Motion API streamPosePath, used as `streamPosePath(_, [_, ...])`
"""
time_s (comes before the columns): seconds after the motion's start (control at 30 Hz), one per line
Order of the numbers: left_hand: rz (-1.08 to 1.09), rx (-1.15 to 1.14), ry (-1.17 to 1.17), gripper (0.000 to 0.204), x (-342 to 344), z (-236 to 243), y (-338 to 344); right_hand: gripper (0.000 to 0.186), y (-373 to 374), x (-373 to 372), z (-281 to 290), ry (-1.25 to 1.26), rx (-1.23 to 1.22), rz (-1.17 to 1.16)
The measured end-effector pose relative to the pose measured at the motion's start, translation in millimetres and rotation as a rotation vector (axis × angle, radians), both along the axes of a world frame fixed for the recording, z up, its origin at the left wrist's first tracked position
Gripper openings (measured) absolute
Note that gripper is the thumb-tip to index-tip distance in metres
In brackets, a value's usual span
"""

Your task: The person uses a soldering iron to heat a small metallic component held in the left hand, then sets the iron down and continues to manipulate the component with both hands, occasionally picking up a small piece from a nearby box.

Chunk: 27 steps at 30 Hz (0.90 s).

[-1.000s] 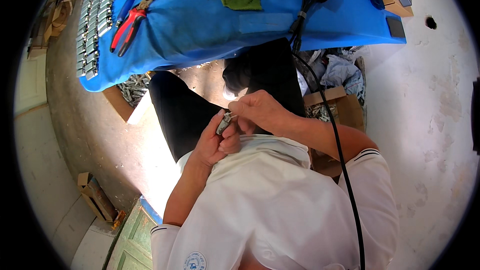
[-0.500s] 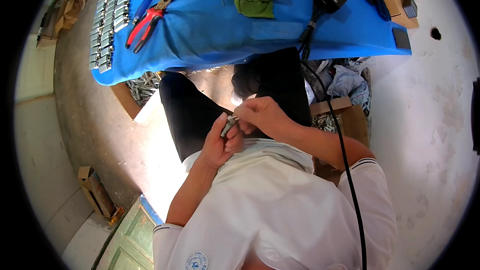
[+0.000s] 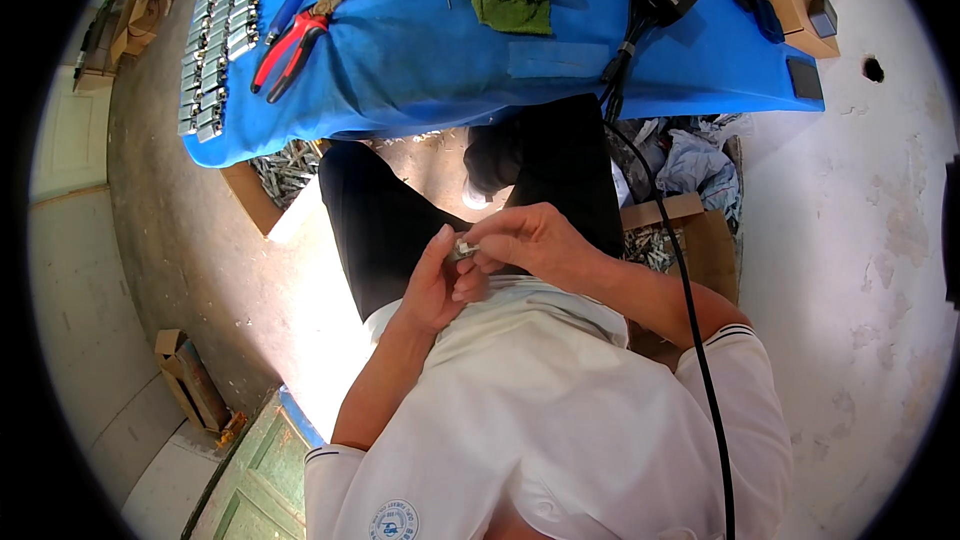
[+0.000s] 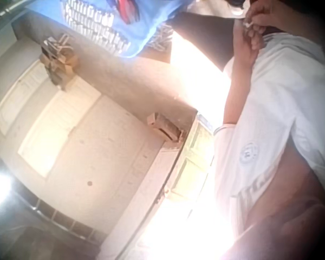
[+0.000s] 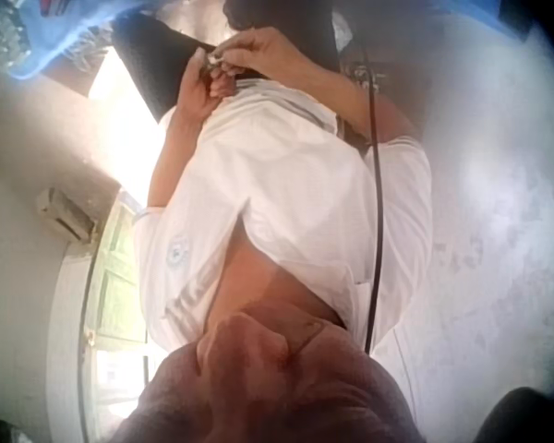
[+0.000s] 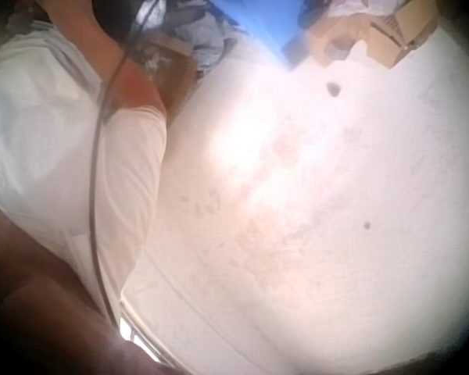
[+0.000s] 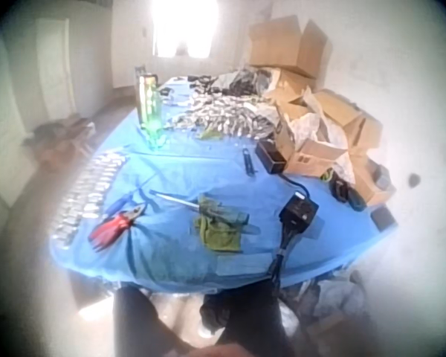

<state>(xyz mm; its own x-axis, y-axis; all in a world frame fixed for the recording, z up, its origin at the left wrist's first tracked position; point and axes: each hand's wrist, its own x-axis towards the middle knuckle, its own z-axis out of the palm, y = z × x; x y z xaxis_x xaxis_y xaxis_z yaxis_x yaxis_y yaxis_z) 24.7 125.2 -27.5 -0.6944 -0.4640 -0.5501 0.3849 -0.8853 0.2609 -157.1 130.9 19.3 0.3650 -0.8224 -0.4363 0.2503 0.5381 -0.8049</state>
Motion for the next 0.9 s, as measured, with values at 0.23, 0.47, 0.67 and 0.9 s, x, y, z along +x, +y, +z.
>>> streamPosePath(0.23, [-0.021,0.008,0.004,0.050,3,-4,-1,0.020,2,1,-5,-0.044,-0.027,0.005])
streamPosePath(0.47, [-0.038,0.009,0.025,0.046,2,-7,-1,0.021,-1,-1,-4,0.023,0.050,-0.039])
streamPosePath(0.67, [-0.066,-0.014,0.042,0.047,-2,-5,-5,0.021,-7,2,-10,0.157,0.103,-0.085])
streamPosePath(0.9, [-0.053,0.004,0.140,0.049,1,-17,0,0.024,-14,7,-6,0.191,0.102,-0.152])
